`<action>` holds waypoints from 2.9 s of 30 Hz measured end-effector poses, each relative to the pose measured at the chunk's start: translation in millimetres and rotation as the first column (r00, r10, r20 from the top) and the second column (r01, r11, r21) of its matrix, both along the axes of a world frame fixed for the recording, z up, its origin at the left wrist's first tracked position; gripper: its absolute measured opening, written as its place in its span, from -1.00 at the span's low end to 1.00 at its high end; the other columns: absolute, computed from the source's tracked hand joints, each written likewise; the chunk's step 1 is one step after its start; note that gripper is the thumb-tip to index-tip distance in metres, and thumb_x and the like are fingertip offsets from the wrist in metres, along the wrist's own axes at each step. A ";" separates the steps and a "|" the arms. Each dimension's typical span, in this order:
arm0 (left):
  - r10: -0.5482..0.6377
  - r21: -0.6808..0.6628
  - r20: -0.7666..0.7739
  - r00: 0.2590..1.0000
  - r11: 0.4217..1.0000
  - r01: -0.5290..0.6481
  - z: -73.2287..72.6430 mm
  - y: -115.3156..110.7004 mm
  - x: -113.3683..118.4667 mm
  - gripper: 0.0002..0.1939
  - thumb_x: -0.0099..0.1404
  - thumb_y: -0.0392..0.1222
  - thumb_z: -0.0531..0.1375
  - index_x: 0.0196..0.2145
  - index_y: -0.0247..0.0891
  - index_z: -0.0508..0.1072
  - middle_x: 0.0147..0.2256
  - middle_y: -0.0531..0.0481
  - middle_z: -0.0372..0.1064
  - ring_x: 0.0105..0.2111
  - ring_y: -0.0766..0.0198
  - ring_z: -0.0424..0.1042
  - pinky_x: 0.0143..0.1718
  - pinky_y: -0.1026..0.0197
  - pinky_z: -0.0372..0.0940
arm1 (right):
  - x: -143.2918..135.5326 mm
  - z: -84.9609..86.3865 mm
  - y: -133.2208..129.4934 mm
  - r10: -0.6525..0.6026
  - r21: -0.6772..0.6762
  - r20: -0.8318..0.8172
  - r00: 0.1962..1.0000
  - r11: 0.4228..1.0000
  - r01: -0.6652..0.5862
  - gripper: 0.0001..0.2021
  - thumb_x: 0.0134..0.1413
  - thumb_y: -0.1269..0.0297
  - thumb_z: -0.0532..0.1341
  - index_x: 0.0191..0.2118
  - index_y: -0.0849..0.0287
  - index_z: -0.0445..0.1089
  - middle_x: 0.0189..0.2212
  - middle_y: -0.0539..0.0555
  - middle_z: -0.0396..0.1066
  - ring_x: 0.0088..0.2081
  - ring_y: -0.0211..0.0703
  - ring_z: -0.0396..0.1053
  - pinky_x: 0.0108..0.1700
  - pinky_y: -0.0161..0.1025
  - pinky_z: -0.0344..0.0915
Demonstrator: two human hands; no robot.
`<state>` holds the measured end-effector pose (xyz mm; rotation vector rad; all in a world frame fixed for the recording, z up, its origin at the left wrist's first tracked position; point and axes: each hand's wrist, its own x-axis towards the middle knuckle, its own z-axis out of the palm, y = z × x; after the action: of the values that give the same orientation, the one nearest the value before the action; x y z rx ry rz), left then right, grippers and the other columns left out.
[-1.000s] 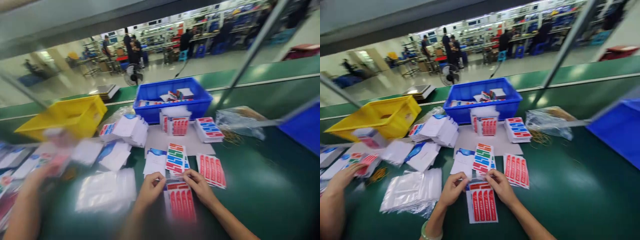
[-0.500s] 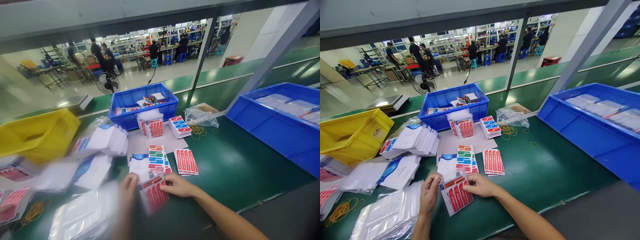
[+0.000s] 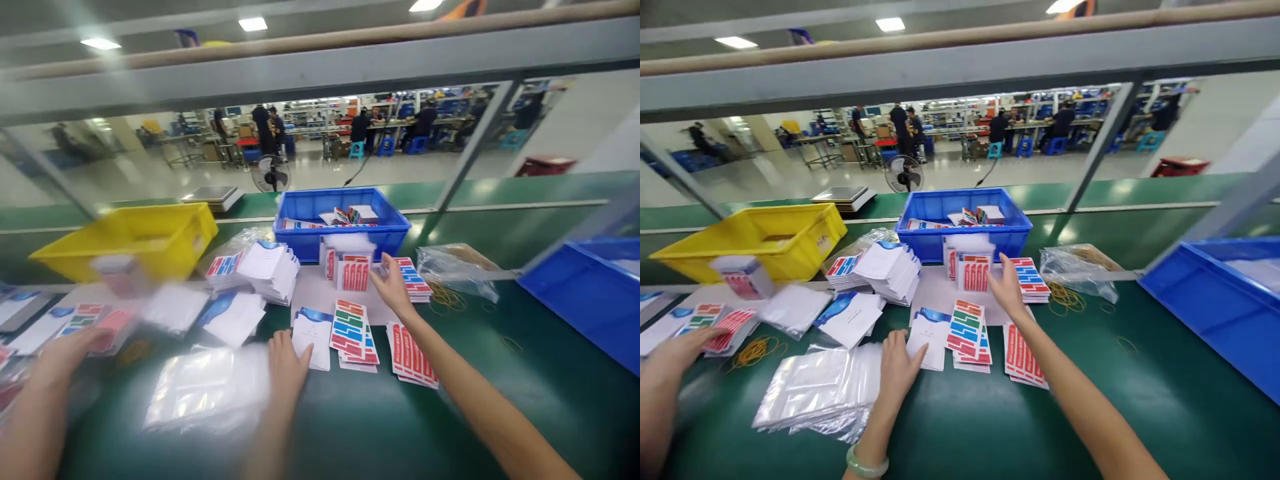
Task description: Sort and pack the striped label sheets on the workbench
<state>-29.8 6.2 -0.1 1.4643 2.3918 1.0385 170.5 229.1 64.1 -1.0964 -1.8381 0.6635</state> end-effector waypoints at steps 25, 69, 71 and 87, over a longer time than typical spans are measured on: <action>-0.128 0.321 0.686 0.716 0.937 -0.140 9.1 0.2 -15.4 -0.69 0.25 0.08 0.10 -0.39 -0.18 0.12 -0.46 0.14 0.15 -0.45 0.36 0.23 -0.41 0.33 0.16 | 18.3 14.4 -66.0 0.320 -0.294 0.051 0.946 0.910 -0.292 -0.76 0.15 0.04 0.10 -0.32 0.12 0.25 -0.46 0.01 0.39 -0.43 -0.14 0.34 -0.33 -0.19 0.30; -0.201 0.276 0.852 0.484 0.957 -0.088 26.0 -6.3 9.9 -0.64 0.26 0.01 0.15 -0.06 -0.21 0.25 -0.03 -0.17 0.40 -0.02 0.08 0.40 -0.01 0.04 0.31 | -32.9 15.3 -141.9 0.341 -0.020 -0.062 0.938 0.939 -0.343 -0.87 0.26 0.28 0.08 -0.15 0.04 0.35 -0.23 0.09 0.42 -0.16 -0.03 0.41 -0.12 -0.07 0.39; -0.148 0.312 0.785 0.602 0.934 -0.177 26.6 -8.4 -3.6 -0.58 0.24 0.02 0.17 -0.01 -0.17 0.24 0.08 -0.18 0.31 0.12 0.09 0.28 0.15 -0.01 0.18 | -32.1 16.2 -138.0 0.321 -0.173 -0.164 0.933 0.922 -0.348 -0.86 0.24 0.18 0.11 -0.14 0.03 0.35 -0.26 0.05 0.43 -0.22 -0.03 0.43 -0.19 -0.09 0.43; 0.012 -0.007 0.998 -0.064 0.996 0.087 29.6 -24.6 10.8 -0.48 -0.13 -0.15 0.42 -0.19 -0.34 0.43 -0.36 -0.09 0.55 -0.39 0.11 0.54 -0.31 0.12 0.46 | 53.6 -3.2 -127.5 0.236 -0.085 0.221 0.946 0.971 -0.223 -0.58 0.18 0.14 0.19 0.12 0.03 0.15 0.05 0.17 0.30 0.07 0.05 0.28 0.11 0.05 0.26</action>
<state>-19.0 -18.3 29.5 0.2272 1.1051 1.2749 224.1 101.6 60.9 -1.0406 -2.1822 0.7546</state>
